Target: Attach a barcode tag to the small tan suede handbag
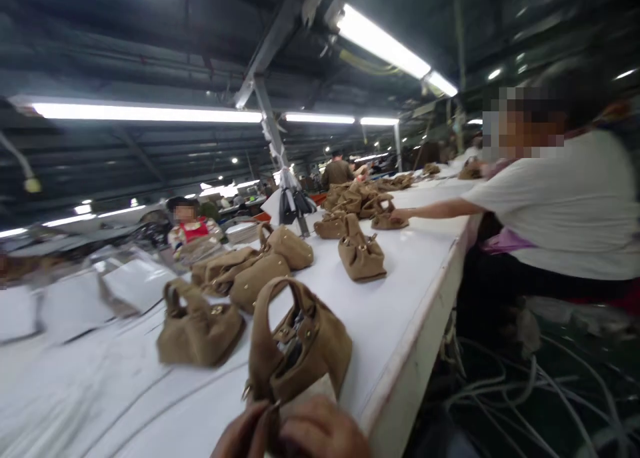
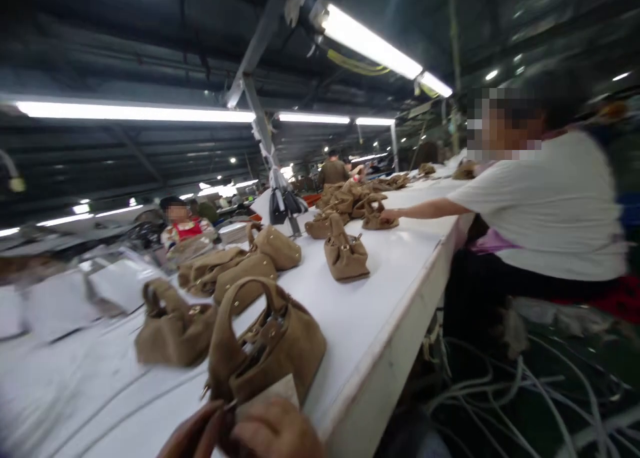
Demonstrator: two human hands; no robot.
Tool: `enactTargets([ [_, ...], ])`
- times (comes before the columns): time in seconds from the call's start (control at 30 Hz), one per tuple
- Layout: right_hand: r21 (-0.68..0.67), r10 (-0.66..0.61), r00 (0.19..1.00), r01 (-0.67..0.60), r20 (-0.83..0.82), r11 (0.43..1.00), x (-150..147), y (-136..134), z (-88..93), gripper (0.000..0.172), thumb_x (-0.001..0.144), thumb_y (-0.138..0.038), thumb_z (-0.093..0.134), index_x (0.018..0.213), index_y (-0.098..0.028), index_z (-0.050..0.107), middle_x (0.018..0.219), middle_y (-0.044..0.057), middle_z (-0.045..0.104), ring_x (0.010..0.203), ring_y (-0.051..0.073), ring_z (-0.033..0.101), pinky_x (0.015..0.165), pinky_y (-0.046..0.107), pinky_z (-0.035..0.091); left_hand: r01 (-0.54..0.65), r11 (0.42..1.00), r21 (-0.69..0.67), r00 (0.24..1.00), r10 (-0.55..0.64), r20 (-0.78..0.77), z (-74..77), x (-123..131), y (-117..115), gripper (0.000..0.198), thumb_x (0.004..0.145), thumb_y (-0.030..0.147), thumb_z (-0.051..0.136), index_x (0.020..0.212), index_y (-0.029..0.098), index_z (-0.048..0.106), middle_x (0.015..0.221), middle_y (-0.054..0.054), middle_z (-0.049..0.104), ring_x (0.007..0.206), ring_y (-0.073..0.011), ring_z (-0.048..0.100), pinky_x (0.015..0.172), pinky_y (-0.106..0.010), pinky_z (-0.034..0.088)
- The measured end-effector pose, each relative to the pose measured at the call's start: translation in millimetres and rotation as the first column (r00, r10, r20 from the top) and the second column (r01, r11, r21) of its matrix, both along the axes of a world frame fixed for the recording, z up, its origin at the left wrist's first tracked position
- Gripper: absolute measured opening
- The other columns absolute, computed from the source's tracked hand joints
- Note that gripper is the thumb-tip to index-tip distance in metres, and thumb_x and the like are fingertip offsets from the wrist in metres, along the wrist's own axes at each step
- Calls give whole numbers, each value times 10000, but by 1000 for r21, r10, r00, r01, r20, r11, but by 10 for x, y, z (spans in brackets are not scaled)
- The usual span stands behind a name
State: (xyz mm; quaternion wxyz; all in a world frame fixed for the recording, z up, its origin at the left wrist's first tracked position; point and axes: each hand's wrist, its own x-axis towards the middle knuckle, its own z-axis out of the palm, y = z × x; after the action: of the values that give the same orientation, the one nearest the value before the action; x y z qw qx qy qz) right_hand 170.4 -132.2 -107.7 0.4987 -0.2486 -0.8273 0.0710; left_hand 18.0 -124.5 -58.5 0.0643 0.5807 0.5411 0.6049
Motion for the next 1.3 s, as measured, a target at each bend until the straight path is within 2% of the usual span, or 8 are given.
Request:
enactTargets([
  [0.1, -40, -101, 986, 97, -129, 995, -35, 55, -120, 222, 997, -248, 481, 1149, -184, 630, 1062, 97, 678, 1010, 200, 642, 911, 384, 560, -38, 991, -131, 999, 40, 9, -197, -91, -419, 191, 797, 407, 711, 924, 279, 772, 899, -8, 777, 841, -233, 741, 752, -312, 627],
  [0.17, -35, -117, 989, 114, -91, 993, -23, 88, -134, 202, 976, -239, 522, 1121, -209, 659, 1042, 82, 687, 993, 197, 648, 935, 385, 549, -10, 985, -174, 999, 19, 46, -237, -89, -519, 194, 840, 368, 686, 973, 249, 763, 949, -27, 772, 866, -212, 730, 812, -307, 602],
  [0.4, -2, -133, 991, 133, 5, 991, 32, 99, -60, 162, 964, -205, 517, 1025, -193, 667, 948, 79, 697, 901, 213, 658, 837, 363, 555, 5, 983, -186, 999, 4, 51, -209, -41, -484, 158, 890, 286, 642, 995, 232, 748, 928, -37, 752, 845, -191, 701, 817, -308, 568],
  [0.57, -198, -106, 988, 82, -112, 977, 15, 64, 62, 171, 990, -292, 474, 973, -209, 623, 953, 65, 689, 890, 196, 669, 805, 307, 551, 47, 979, -197, 993, -25, 113, -156, 18, -531, 134, 917, 273, 605, 970, 219, 715, 861, -20, 739, 762, -167, 683, 717, -269, 559],
  [0.87, -589, -29, 944, -180, -328, 787, 39, 60, 233, 225, 921, -406, 607, 1012, -220, 694, 991, 40, 741, 891, 176, 709, 816, 267, 580, 71, 979, -193, 991, -47, 128, -30, 69, -550, 139, 909, 279, 614, 959, 216, 728, 880, -12, 740, 721, -152, 648, 640, -246, 522],
  [0.97, -612, -20, 927, -231, -374, 756, 26, 76, 223, 229, 908, -405, 625, 1015, -215, 698, 995, 47, 734, 903, 178, 701, 803, 266, 582, 51, 981, -187, 995, -32, 99, -3, 87, -555, 113, 888, 274, 650, 938, 216, 733, 873, -8, 741, 758, -151, 657, 678, -241, 518],
  [1.13, -526, -10, 920, -214, -391, 823, 23, 93, 240, 152, 906, -356, 629, 949, -231, 704, 1017, 34, 707, 986, 181, 655, 918, 298, 528, 26, 985, -171, 998, -16, 62, 56, 112, -540, 76, 857, 238, 688, 905, 207, 738, 864, -7, 740, 757, -135, 646, 651, -220, 475],
  [1.3, -650, -42, 898, -284, -438, 705, 9, 88, 231, 210, 862, -427, 679, 962, -245, 704, 985, 21, 716, 941, 181, 674, 859, 276, 553, 59, 984, -169, 995, -45, 85, 66, 124, -532, 118, 836, 229, 712, 950, 227, 744, 913, 1, 754, 828, -139, 669, 713, -221, 488],
])
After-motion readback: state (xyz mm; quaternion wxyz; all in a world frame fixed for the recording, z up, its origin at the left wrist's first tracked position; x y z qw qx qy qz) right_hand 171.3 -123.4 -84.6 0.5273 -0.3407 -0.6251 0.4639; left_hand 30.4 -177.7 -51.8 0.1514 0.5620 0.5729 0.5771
